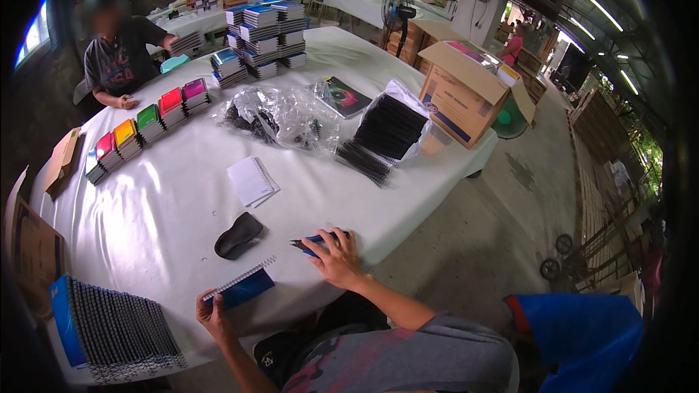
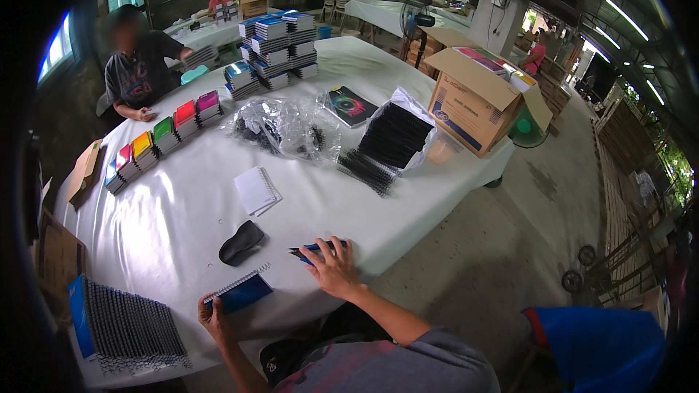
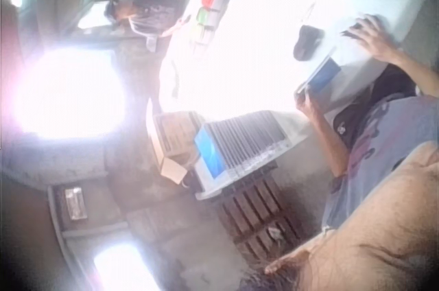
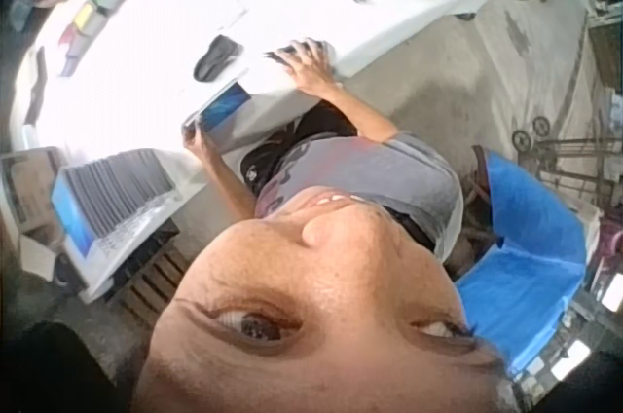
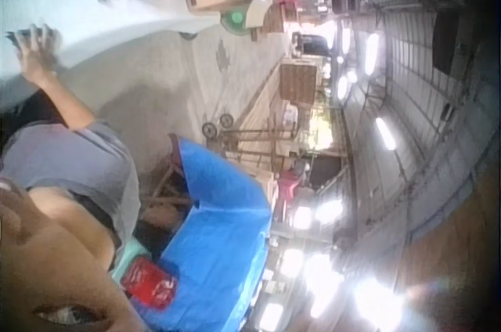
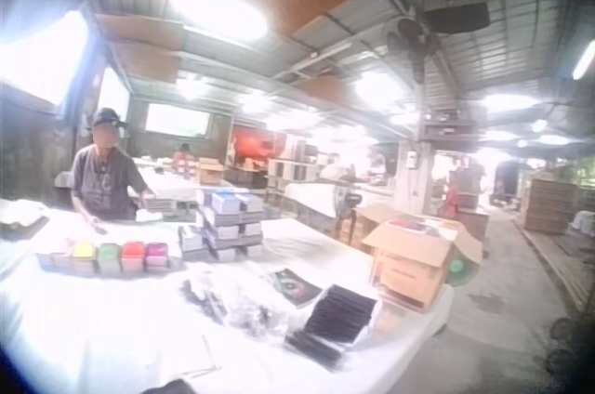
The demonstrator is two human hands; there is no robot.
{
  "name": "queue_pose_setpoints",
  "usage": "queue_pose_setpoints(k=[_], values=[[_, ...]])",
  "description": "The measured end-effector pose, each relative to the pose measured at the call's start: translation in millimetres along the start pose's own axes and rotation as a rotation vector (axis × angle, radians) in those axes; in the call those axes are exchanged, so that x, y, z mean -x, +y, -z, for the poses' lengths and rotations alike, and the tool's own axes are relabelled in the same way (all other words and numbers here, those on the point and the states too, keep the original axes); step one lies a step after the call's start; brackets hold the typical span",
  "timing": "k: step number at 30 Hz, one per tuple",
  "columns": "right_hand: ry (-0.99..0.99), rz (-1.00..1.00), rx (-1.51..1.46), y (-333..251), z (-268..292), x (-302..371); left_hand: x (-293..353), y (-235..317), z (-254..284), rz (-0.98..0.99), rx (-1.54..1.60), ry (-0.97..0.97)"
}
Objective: The person assembles spiral-bound notebooks by inserting a black plastic binding into the spine of a blue notebook cover and securing it with pliers. They repeat this process for multiple notebooks, stacking the finished units on the table.
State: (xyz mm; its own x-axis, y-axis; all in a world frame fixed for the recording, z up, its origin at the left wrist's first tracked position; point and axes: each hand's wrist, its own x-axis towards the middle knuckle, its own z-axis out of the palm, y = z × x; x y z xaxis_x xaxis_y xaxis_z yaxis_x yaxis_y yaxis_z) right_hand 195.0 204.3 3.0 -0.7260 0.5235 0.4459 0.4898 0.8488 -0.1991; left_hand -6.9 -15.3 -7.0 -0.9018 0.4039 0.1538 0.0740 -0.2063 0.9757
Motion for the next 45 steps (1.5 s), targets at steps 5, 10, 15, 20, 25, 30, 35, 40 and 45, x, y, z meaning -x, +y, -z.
queue_pose_setpoints(k=[5, 10, 15, 20, 25, 30, 35, 40, 45], values=[[-0.035, -0.045, -0.063, -5, 7, 1, 1, 0, -7, -0.088, 0.184, 0.191], [0.152, -0.089, -0.447, -7, 24, -23, -2, 52, -20, -0.321, -0.206, 0.297], [-0.010, 0.056, -0.695, -65, 78, -44, 0, 85, -33, -0.563, -0.533, 0.353], [-0.049, 0.241, -0.628, -99, 112, -55, -2, 93, -51, -0.612, -0.585, 0.361], [-0.099, 0.320, -0.627, -120, 108, -56, 5, 87, -45, -0.642, -0.543, 0.368], [-0.144, 0.330, -0.649, -125, 108, -63, 6, 91, -48, -0.657, -0.599, 0.383], [-0.167, 0.348, -0.646, -128, 103, -64, 4, 92, -45, -0.731, -0.615, 0.371], [-0.247, 0.329, -0.723, -131, 103, -65, 7, 93, -45, -0.768, -0.625, 0.365], [-0.565, 0.167, -1.140, -121, 92, -59, 6, 91, -46, -0.849, -0.611, 0.384]])
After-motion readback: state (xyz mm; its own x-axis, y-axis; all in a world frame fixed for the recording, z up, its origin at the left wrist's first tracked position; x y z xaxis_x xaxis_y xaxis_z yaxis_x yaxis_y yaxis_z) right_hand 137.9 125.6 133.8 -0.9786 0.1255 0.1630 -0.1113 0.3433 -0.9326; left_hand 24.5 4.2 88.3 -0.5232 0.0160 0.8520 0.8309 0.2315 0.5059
